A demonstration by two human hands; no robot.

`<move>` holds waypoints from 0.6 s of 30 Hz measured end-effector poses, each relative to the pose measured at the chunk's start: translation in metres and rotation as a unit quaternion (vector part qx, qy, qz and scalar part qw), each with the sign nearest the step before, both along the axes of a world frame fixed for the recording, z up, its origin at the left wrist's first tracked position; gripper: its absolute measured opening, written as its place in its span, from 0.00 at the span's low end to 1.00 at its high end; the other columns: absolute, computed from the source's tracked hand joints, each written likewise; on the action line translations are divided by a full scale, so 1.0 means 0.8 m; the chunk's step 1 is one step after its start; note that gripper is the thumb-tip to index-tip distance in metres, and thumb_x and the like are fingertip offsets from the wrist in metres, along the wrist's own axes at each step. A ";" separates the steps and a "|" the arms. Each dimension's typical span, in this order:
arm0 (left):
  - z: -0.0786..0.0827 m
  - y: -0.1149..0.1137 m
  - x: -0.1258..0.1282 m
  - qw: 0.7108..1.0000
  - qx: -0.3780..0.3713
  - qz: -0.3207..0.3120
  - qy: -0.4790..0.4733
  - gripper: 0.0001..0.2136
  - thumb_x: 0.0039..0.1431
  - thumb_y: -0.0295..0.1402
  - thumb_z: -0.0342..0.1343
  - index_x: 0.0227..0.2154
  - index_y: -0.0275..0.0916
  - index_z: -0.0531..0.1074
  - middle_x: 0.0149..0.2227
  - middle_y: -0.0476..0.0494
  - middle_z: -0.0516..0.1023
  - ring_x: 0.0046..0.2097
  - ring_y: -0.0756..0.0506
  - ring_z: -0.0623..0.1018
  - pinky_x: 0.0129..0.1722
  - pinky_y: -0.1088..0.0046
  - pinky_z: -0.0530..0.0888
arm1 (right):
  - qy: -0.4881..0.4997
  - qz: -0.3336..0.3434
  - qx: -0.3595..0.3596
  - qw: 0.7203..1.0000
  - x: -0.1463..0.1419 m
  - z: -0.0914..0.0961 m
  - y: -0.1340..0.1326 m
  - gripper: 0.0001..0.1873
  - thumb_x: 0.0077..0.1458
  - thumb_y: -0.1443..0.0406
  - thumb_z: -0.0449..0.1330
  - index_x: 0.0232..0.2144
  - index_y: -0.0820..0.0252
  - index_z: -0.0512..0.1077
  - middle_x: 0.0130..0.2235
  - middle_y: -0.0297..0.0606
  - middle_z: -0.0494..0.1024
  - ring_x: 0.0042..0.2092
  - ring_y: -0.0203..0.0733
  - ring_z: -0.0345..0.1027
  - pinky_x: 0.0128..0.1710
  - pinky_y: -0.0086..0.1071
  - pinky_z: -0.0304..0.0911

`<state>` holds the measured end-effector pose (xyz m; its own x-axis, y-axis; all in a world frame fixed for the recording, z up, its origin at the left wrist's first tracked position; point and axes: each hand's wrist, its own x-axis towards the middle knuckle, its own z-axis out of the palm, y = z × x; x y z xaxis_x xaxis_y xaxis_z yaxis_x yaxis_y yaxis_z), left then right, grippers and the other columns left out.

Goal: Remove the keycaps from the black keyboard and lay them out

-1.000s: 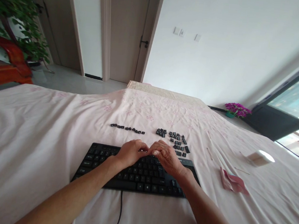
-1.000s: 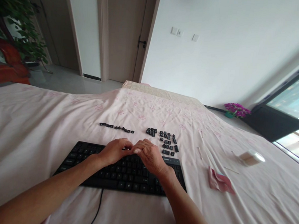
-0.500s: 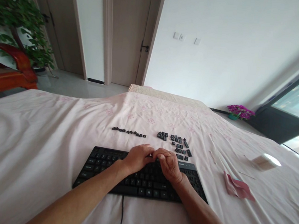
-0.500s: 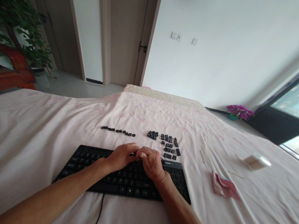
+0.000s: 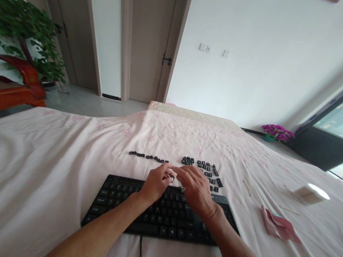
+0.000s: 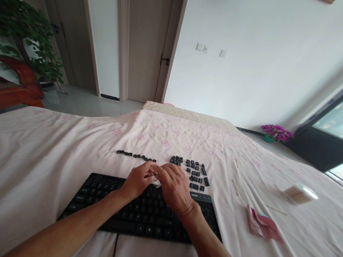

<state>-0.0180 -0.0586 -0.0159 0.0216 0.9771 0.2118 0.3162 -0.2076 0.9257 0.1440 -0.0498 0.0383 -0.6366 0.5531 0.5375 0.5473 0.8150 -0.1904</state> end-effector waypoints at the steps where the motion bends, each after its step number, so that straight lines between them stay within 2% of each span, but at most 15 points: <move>1: 0.000 0.001 0.000 1.000 -0.010 0.008 -0.025 0.17 0.52 0.23 0.54 0.45 0.41 0.69 0.36 0.48 0.79 0.36 0.49 0.78 0.39 0.74 0.74 | -0.012 -0.033 -0.016 0.999 -0.002 0.000 0.005 0.15 0.66 0.63 0.48 0.48 0.56 0.72 0.38 0.43 0.78 0.41 0.45 0.69 0.41 0.36 0.60; 4: -0.001 0.003 -0.002 0.995 -0.025 0.019 -0.095 0.23 0.50 0.24 0.58 0.51 0.40 0.65 0.37 0.46 0.79 0.36 0.49 0.79 0.39 0.73 0.75 | -0.042 -0.085 -0.075 0.993 -0.005 -0.006 0.020 0.13 0.65 0.62 0.51 0.42 0.54 0.75 0.35 0.39 0.77 0.37 0.42 0.70 0.34 0.31 0.59; 8: -0.002 0.005 -0.005 0.989 -0.025 0.028 -0.142 0.29 0.50 0.28 0.62 0.56 0.38 0.60 0.37 0.44 0.77 0.35 0.48 0.79 0.38 0.71 0.75 | -0.041 -0.069 -0.110 0.991 -0.006 -0.017 0.027 0.10 0.62 0.61 0.56 0.43 0.50 0.76 0.36 0.35 0.78 0.39 0.41 0.72 0.35 0.29 0.59; 12: -0.004 0.007 -0.005 0.986 -0.027 0.022 -0.162 0.31 0.50 0.27 0.61 0.58 0.39 0.57 0.39 0.44 0.76 0.35 0.48 0.79 0.37 0.72 0.75 | -0.021 -0.068 -0.116 0.991 -0.007 -0.019 0.032 0.08 0.60 0.63 0.58 0.39 0.50 0.78 0.36 0.34 0.80 0.39 0.41 0.73 0.36 0.29 0.59; 15: 0.000 0.007 -0.003 0.987 -0.035 0.053 -0.150 0.31 0.51 0.25 0.60 0.58 0.40 0.57 0.43 0.42 0.75 0.35 0.49 0.80 0.36 0.73 0.75 | -0.015 -0.133 -0.144 0.980 -0.010 -0.020 0.052 0.06 0.56 0.62 0.61 0.36 0.51 0.77 0.35 0.33 0.81 0.37 0.42 0.73 0.34 0.30 0.60; 18: 0.005 0.005 -0.003 0.990 -0.036 0.092 -0.099 0.27 0.51 0.23 0.57 0.55 0.39 0.60 0.44 0.41 0.74 0.33 0.51 0.78 0.36 0.73 0.74 | -0.040 -0.205 -0.185 0.960 -0.016 -0.024 0.080 0.07 0.54 0.61 0.61 0.36 0.51 0.77 0.35 0.33 0.82 0.37 0.43 0.74 0.33 0.30 0.59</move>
<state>-0.0201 -0.0542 -0.0119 -0.1930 0.9732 0.1247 0.1542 -0.0955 0.9834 0.1309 0.0145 0.0188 -0.3548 0.9102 0.2137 0.8331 0.4116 -0.3696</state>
